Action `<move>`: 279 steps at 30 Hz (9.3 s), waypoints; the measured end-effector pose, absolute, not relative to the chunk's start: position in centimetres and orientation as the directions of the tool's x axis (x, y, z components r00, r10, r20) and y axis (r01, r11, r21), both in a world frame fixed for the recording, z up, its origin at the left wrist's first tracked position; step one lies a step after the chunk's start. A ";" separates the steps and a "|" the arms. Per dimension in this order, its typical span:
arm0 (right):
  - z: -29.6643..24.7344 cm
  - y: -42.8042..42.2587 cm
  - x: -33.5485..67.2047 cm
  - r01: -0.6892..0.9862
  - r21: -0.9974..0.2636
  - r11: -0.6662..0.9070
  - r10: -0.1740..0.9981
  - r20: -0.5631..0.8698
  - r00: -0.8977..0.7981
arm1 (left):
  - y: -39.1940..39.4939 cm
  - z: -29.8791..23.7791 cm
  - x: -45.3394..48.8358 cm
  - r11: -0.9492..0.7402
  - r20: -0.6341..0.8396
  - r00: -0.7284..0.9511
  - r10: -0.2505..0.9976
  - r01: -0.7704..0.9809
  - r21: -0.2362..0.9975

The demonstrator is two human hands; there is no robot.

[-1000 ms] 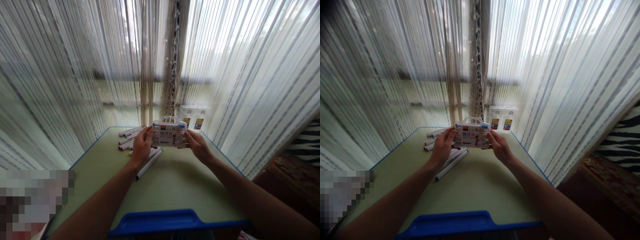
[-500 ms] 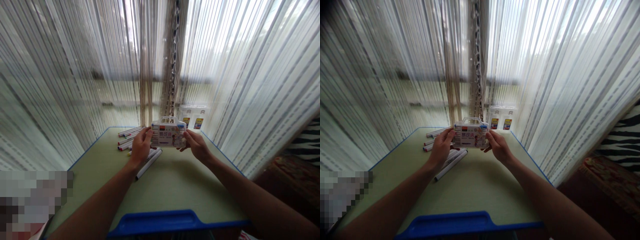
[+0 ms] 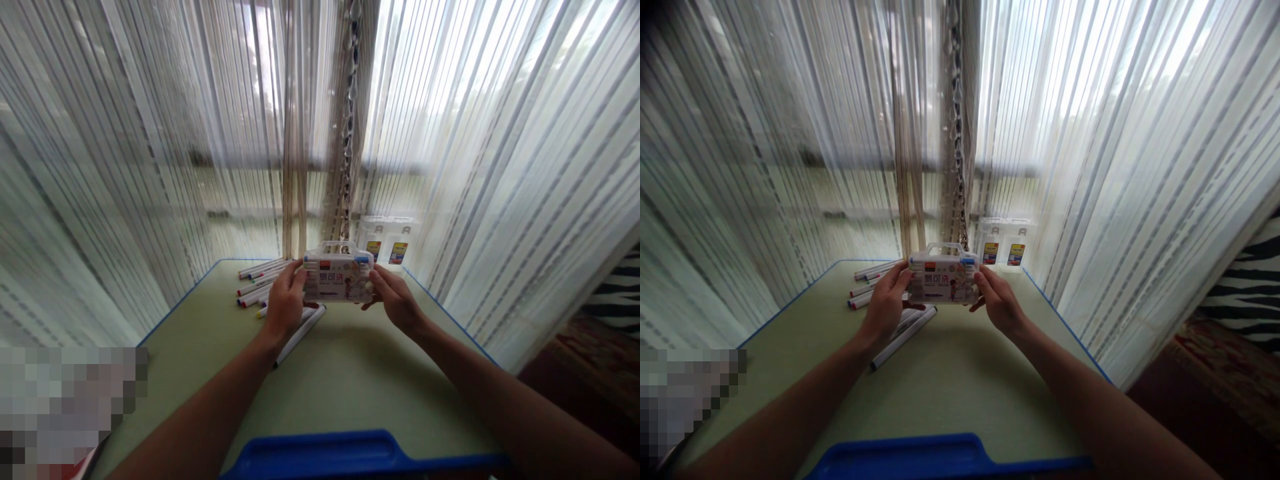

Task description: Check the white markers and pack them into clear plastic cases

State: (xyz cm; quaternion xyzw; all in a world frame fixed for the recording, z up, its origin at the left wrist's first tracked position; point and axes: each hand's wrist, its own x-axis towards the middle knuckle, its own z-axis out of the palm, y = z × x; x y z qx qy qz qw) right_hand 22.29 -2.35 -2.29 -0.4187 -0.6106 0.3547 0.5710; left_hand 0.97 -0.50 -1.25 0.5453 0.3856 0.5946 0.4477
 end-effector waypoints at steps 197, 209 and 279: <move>-3.5 -1.5 23.0 0.237 -0.776 0.584 0.806 0.588 -0.062 | -0.7 -2.3 1.2 -0.566 0.554 0.167 0.815 0.026 0.824; -3.3 -2.0 21.8 0.184 -0.834 0.520 0.854 0.515 -0.077 | -0.2 -2.4 1.6 -0.479 0.479 0.030 0.878 0.008 0.878; -0.5 -2.7 21.7 -0.446 -0.889 0.103 0.994 0.079 0.072 | 0.1 -1.6 1.4 -0.297 0.332 -0.014 0.943 -0.485 0.823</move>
